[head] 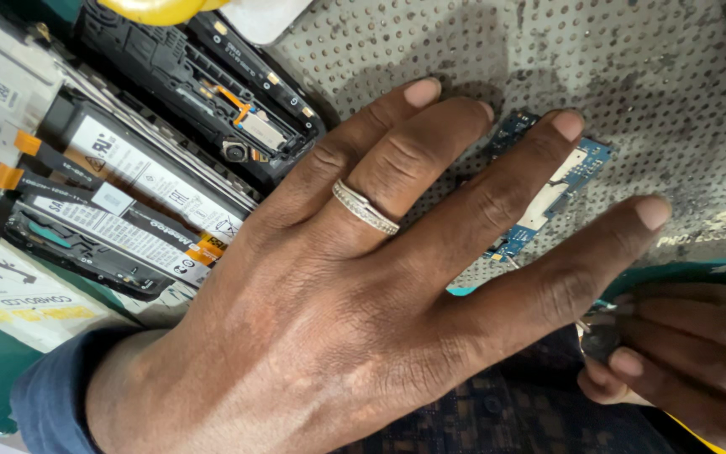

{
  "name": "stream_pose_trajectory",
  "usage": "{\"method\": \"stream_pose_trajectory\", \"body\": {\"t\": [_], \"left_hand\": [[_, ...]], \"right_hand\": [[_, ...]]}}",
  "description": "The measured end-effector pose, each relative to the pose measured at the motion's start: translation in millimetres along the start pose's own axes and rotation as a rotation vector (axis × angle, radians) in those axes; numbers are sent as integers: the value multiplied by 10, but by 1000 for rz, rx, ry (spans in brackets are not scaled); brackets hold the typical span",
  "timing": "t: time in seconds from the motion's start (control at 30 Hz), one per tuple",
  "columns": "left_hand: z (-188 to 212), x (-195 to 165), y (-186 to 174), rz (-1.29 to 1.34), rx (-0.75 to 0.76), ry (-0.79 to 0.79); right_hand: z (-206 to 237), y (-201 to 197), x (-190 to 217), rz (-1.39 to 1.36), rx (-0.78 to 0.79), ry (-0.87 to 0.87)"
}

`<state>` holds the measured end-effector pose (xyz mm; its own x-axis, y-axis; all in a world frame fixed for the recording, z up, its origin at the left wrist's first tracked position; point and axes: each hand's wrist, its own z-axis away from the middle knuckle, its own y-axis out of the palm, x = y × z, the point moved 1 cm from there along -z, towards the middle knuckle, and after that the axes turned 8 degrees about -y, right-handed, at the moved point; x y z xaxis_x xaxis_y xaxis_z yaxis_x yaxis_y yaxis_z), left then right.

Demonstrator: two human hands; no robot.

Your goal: The person solders a disassembled smartphone motherboard on a repair bench, holding the board steady with one hand while applying a soldering iron with the other. The person then lifts the board, repositions it, and continues soldering before setting it down on the workbench.

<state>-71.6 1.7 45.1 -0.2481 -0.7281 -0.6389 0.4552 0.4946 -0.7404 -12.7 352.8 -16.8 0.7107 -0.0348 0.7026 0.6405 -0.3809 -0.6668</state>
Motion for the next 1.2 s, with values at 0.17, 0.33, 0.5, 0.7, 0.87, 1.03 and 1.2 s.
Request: {"method": "stream_pose_trajectory", "body": {"t": [0.17,0.33,0.5,0.7,0.87,1.03,1.2], "left_hand": [[-1,-4,4,-6,14,-5],[-5,-5,5,2,13,-5],[-19,3,-11,-37,-13,12],[-25,4,-31,-69,-47,29],[-1,0,-34,-181,-53,24],[10,-16,-25,-206,-72,-1],[25,-14,22,-228,-121,-9]], "right_hand": [[15,61,-60,87,-77,-122],[381,123,-23,35,-27,-94],[1085,258,241,-46,1,129],[1658,484,373,-81,5,291],[1173,395,215,-75,-120,204],[359,36,119,62,-69,107],[-38,-9,88,32,-56,110]]}}
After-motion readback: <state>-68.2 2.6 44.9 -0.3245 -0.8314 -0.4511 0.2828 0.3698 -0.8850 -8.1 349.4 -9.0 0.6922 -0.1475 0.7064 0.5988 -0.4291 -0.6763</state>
